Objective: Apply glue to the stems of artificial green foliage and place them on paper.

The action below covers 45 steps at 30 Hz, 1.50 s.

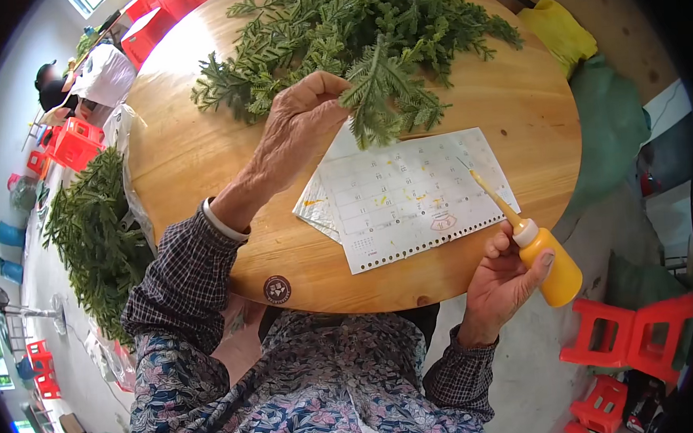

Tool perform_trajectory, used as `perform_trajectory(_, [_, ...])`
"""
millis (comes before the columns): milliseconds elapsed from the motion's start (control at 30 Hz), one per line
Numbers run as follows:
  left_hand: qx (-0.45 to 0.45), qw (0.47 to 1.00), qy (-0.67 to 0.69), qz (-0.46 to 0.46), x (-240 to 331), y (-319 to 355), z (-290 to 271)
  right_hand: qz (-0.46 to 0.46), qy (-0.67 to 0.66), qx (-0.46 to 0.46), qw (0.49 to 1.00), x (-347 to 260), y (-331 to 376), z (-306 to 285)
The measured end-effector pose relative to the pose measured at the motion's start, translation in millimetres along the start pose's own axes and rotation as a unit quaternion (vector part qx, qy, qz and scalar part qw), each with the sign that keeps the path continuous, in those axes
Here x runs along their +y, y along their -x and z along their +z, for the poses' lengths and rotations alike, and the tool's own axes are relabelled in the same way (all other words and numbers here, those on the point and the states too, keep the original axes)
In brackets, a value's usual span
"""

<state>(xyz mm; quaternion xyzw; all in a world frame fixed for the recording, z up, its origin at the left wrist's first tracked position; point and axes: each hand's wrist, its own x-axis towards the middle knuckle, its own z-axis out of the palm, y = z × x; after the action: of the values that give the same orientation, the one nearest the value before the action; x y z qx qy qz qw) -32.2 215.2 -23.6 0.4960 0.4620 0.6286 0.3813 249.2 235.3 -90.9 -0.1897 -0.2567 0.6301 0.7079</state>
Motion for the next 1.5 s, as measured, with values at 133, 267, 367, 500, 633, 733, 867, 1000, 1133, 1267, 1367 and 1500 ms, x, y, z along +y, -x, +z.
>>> perform_trajectory(133, [-0.05, 0.904, -0.363, 0.219, 8.8, 18.7, 20.5, -0.008, 0.0, 0.004, 1.0, -9.5, 1.0, -0.2])
perform_trajectory(267, [-0.08, 0.786, -0.527, 0.313, -8.2, 50.3, 58.0, 0.011, -0.019, 0.003, 1.0, -21.4, 0.2, 0.3])
perform_trajectory(367, [-0.085, 0.835, -0.468, 0.278, -11.2, 64.8, 69.5, 0.025, -0.035, 0.007, 0.999, -27.1, -0.7, -2.0])
perform_trajectory(500, [-0.057, 0.897, -0.391, 0.197, -14.6, 67.4, 47.7, 0.013, -0.008, 0.016, 1.0, -20.7, -1.1, -4.2])
perform_trajectory(633, [-0.106, 0.886, -0.385, 0.237, -19.5, 66.0, 43.3, 0.008, 0.009, 0.025, 1.0, -12.5, -7.6, 6.0])
perform_trajectory(733, [-0.131, 0.885, -0.373, 0.247, -18.2, 57.5, 46.7, 0.006, 0.007, 0.032, 0.999, -14.8, -5.6, 15.6])
perform_trajectory(867, [-0.137, 0.908, -0.32, 0.231, -28.2, 36.2, 53.4, 0.005, -0.013, 0.048, 0.999, -20.8, 7.9, 32.3])
perform_trajectory(1000, [-0.232, 0.881, -0.324, 0.256, -39.8, 19.0, 51.8, 0.012, -0.072, -0.048, 0.996, -15.0, 27.3, 47.4])
perform_trajectory(1133, [-0.223, 0.893, -0.332, 0.208, -30.0, 23.1, 51.4, 0.02, -0.027, -0.017, 0.999, 2.9, 26.7, 48.3])
perform_trajectory(1267, [-0.232, 0.89, -0.33, 0.214, -26.1, 25.6, 41.8, 0.048, -0.042, -0.021, 0.998, 4.8, 25.2, 44.0])
perform_trajectory(1367, [-0.245, 0.882, -0.325, 0.238, -22.3, 27.4, 36.9, 0.071, -0.073, -0.034, 0.994, 2.8, 23.1, 43.1])
perform_trajectory(1500, [-0.245, 0.948, -0.201, -0.036, -8.5, 35.7, 38.4, -0.017, -0.031, -0.03, 0.999, -3.2, 18.6, 52.7])
